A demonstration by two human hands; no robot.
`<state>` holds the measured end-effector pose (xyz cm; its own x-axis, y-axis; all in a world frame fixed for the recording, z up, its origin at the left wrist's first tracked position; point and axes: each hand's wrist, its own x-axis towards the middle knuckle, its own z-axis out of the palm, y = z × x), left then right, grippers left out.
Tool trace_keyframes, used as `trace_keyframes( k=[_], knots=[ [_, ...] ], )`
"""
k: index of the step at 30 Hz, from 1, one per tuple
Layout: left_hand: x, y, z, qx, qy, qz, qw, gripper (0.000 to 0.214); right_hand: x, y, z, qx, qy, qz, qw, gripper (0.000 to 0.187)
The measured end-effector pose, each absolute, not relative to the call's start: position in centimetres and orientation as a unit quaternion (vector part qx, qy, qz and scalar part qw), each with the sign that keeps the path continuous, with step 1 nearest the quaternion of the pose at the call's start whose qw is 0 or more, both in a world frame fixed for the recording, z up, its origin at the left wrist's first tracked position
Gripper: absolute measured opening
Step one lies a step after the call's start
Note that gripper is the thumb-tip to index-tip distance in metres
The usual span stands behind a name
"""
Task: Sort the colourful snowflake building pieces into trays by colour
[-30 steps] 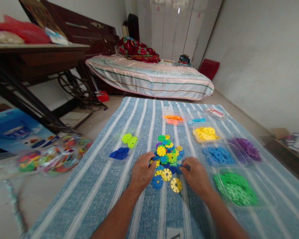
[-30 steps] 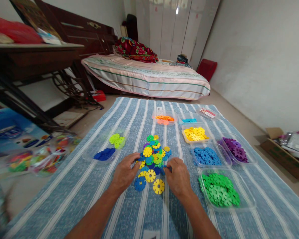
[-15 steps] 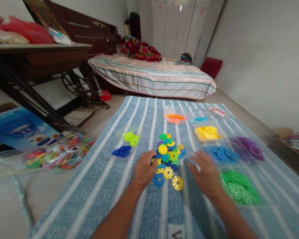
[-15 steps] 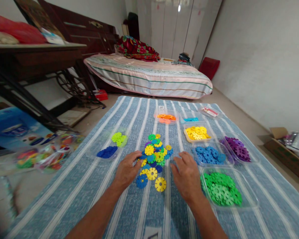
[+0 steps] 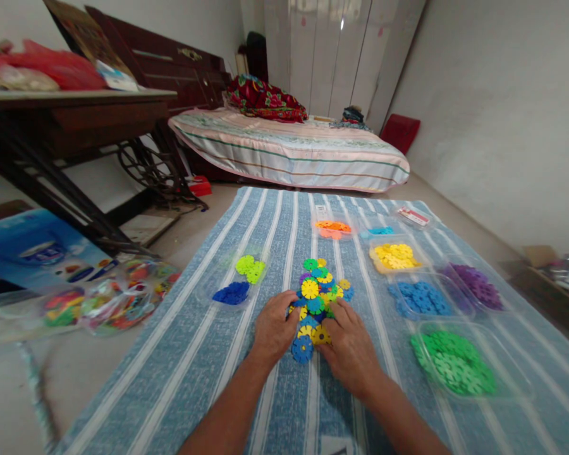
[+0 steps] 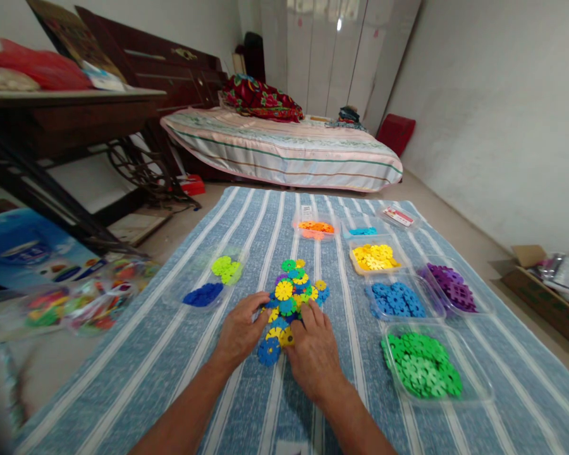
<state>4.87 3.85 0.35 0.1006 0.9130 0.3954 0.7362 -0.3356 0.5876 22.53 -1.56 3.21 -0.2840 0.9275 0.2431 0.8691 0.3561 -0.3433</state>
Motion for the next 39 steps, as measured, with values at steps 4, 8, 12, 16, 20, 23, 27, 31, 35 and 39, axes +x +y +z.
trace_keyframes(
  k=[4, 8, 12, 16, 20, 23, 27, 31, 35, 39],
  knots=[
    [4.8, 3.9, 0.2, 0.732, 0.563, 0.364, 0.126, 0.023, 23.0, -1.2, 3.0, -0.553, -0.787, 0.105, 0.252, 0.007],
    [4.8, 3.8, 0.1, 0.726, 0.566, 0.366, 0.132, 0.023, 24.5, 0.0, 4.0, -0.55, -0.776, 0.113, 0.288, 0.015],
    [4.9, 3.9, 0.1, 0.725, 0.571, 0.36, 0.139, 0.023, 28.2, 2.7, 6.7, -0.572, -0.744, -0.003, 0.346, 0.018],
    [4.9, 3.9, 0.1, 0.726, 0.572, 0.354, 0.142, 0.023, 31.7, 5.1, 9.2, -0.652, -0.629, -0.151, 0.396, 0.025],
    [4.8, 3.8, 0.1, 0.726, 0.572, 0.353, 0.144, 0.023, 30.9, 3.8, 8.6, -0.637, -0.688, -0.072, 0.34, 0.027],
    [4.8, 3.8, 0.0, 0.728, 0.569, 0.353, 0.147, 0.023, 28.5, 0.9, 6.7, -0.568, -0.785, 0.058, 0.239, 0.016],
    [4.9, 3.9, 0.0, 0.729, 0.57, 0.352, 0.144, 0.023, 26.0, -2.3, 4.5, -0.551, -0.813, 0.1, 0.157, 0.016],
    [5.0, 3.9, 0.1, 0.729, 0.574, 0.345, 0.143, 0.024, 25.6, -3.0, 3.4, -0.566, -0.804, 0.106, 0.149, 0.019],
    [5.1, 3.8, 0.1, 0.727, 0.577, 0.345, 0.141, 0.023, 25.9, -2.8, 3.1, -0.561, -0.799, 0.137, 0.169, 0.009],
    [5.0, 3.8, 0.1, 0.73, 0.572, 0.346, 0.142, 0.023, 26.4, -2.2, 4.1, -0.543, -0.796, 0.176, 0.202, 0.012]
  ],
)
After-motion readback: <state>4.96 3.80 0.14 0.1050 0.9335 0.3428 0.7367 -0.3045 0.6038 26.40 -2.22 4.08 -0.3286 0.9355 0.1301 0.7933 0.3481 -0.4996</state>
